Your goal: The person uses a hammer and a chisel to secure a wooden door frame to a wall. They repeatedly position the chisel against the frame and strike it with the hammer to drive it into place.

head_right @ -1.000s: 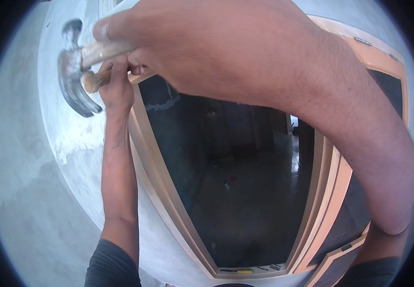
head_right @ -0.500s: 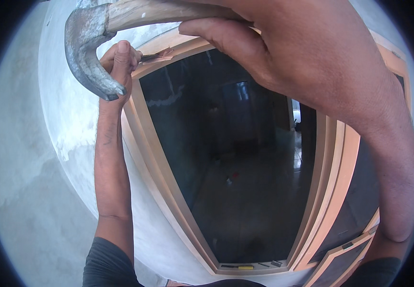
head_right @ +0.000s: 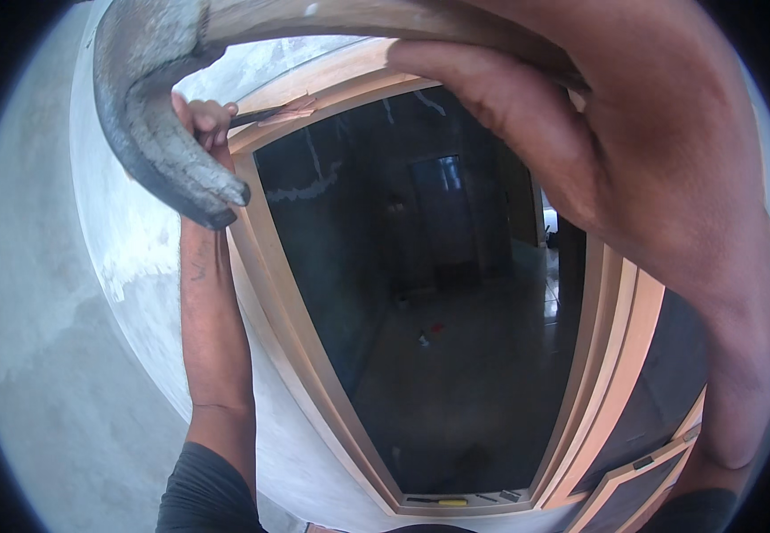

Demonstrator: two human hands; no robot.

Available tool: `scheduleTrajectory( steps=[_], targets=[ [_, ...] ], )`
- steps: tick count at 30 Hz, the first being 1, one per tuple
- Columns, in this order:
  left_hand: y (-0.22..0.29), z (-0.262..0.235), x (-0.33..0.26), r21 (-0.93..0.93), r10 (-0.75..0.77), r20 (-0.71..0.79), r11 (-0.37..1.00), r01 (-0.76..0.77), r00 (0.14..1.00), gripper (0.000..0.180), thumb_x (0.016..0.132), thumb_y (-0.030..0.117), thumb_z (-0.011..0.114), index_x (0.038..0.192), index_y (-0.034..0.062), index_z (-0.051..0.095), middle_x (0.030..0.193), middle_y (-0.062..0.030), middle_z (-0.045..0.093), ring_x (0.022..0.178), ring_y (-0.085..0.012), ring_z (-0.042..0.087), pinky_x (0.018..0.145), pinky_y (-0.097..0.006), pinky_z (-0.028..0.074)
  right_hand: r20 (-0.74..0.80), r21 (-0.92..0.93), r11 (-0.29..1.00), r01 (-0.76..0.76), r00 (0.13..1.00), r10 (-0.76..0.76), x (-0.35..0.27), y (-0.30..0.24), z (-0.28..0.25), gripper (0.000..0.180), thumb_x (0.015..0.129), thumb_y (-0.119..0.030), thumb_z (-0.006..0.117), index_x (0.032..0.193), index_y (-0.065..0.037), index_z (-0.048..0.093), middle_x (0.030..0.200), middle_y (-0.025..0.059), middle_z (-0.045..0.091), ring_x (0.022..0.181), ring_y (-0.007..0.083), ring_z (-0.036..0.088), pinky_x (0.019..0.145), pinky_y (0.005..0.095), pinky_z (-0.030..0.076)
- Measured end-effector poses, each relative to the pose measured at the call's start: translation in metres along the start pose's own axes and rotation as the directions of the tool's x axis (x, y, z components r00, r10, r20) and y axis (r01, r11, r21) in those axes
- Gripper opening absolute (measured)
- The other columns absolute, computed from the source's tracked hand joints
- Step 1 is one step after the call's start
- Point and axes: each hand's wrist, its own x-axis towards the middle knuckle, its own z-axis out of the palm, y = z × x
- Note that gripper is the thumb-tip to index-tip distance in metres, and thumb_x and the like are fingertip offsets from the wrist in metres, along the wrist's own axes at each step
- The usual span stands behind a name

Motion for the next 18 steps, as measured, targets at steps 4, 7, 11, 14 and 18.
scheduleTrajectory(
  steps=[4,7,11,14,18],
  targets=[
    [0.007,0.014,0.005,0.274,0.003,-0.004,0.962,-0.002,1.000,0.053,0.103,0.044,0.067,0.071,0.0025,0.061,0.063,-0.0037,0.056,0.061,-0.0113,0.049,0.060,-0.028,0.038,-0.005,0.002,1.000,0.002,1.000,-0.002,0.001,-0.006,0.003,0.040,0.103,-0.021,0.057,0.138,-0.002,0.057,0.084,0.0185,0.070,0.068,0.0307,0.071,0.062,0.0405,0.058],
    [0.013,0.022,0.003,0.346,0.043,-0.049,0.938,-0.023,0.998,0.055,0.103,0.046,0.067,0.067,0.0043,0.061,0.061,-0.0024,0.054,0.061,-0.0106,0.048,0.060,-0.027,0.038,-0.008,0.013,1.000,0.011,1.000,-0.011,0.008,-0.007,0.006,0.039,0.103,-0.021,0.057,0.137,-0.002,0.058,0.083,0.0185,0.070,0.069,0.0307,0.071,0.062,0.0405,0.058],
    [0.014,0.019,0.004,0.353,0.038,-0.015,0.935,-0.030,0.999,0.052,0.103,0.044,0.066,0.069,0.0048,0.063,0.062,-0.0021,0.055,0.061,-0.0101,0.048,0.060,-0.027,0.037,-0.001,0.040,0.998,0.039,0.999,-0.039,0.023,-0.012,0.011,0.038,0.104,-0.021,0.057,0.135,-0.002,0.059,0.083,0.0185,0.070,0.069,0.0306,0.071,0.063,0.0405,0.058],
    [0.001,0.009,0.016,0.265,0.001,0.003,0.964,-0.001,1.000,0.051,0.104,0.043,0.067,0.069,0.0052,0.063,0.062,-0.0017,0.055,0.061,-0.0096,0.047,0.059,-0.026,0.037,0.014,0.037,0.997,0.065,0.998,-0.066,0.039,-0.017,0.011,0.037,0.104,-0.022,0.057,0.134,-0.001,0.060,0.083,0.0185,0.070,0.069,0.0306,0.071,0.063,0.0405,0.058],
    [0.006,0.010,0.011,0.217,-0.056,-0.028,0.974,0.061,0.998,0.049,0.102,0.043,0.070,0.073,0.0038,0.064,0.067,-0.0010,0.056,0.063,-0.0092,0.047,0.060,-0.025,0.036,0.067,0.048,0.994,0.102,0.992,-0.105,0.063,-0.020,0.020,0.036,0.104,-0.022,0.057,0.133,-0.001,0.062,0.082,0.0184,0.070,0.069,0.0306,0.071,0.064,0.0405,0.058]
  ],
)
